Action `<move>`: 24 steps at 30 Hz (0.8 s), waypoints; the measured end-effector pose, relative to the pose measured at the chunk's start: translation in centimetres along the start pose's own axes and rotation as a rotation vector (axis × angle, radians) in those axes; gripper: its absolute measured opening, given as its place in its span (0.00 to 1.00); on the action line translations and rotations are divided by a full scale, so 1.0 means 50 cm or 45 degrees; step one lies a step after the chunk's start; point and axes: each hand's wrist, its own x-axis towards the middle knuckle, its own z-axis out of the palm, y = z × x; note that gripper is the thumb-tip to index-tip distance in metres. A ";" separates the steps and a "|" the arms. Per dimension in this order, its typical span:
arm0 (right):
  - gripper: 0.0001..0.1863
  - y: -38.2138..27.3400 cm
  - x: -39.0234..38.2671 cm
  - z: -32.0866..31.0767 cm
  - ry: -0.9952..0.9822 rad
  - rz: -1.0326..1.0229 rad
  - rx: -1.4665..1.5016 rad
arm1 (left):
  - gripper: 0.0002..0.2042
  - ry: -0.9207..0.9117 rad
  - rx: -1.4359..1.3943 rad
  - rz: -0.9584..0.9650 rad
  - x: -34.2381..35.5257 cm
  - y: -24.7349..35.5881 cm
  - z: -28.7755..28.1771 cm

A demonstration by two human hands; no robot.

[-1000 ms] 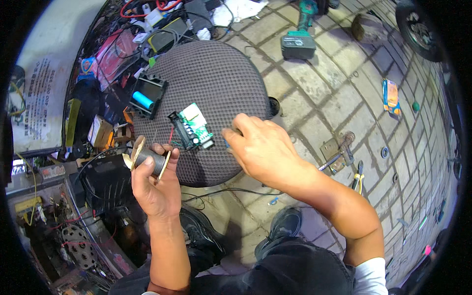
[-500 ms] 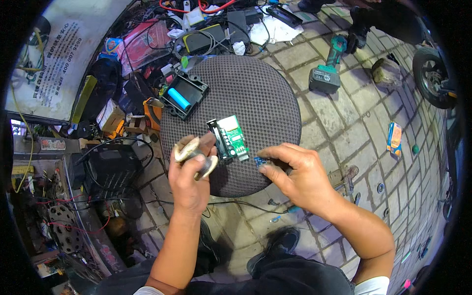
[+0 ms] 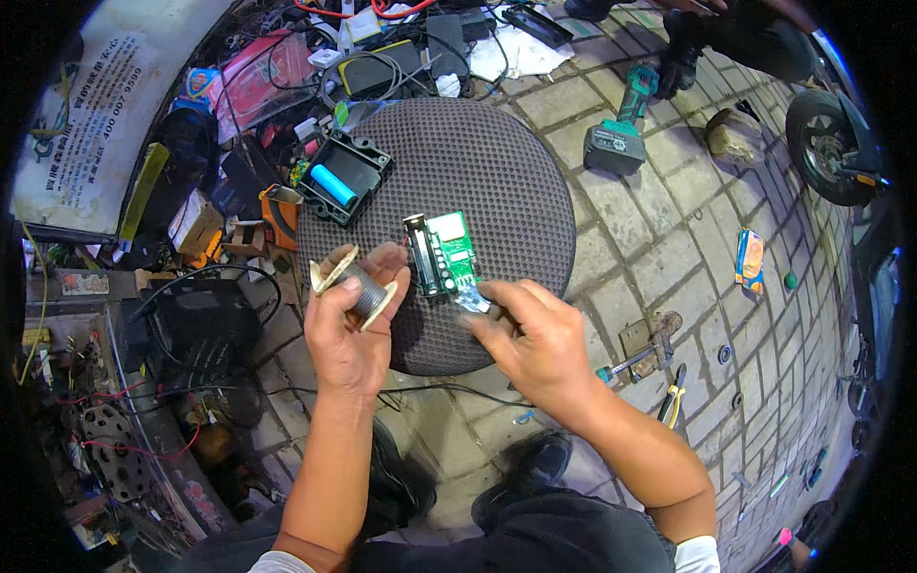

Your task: The person solders wires and a small blue circuit board onto a green PCB using a soldering iron and solder wire. The person holds the PCB steady, applies solder to connection points, and briefly inspects the work.

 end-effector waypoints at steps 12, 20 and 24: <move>0.17 0.052 -0.002 0.068 0.255 -0.522 -0.320 | 0.19 0.033 0.240 0.083 -0.010 -0.011 -0.013; 0.17 0.057 0.003 0.074 0.213 -0.470 -0.391 | 0.19 0.009 0.245 0.082 -0.014 -0.014 -0.008; 0.18 0.055 0.003 0.071 0.203 -0.461 -0.369 | 0.19 0.022 0.234 0.088 -0.016 -0.013 -0.005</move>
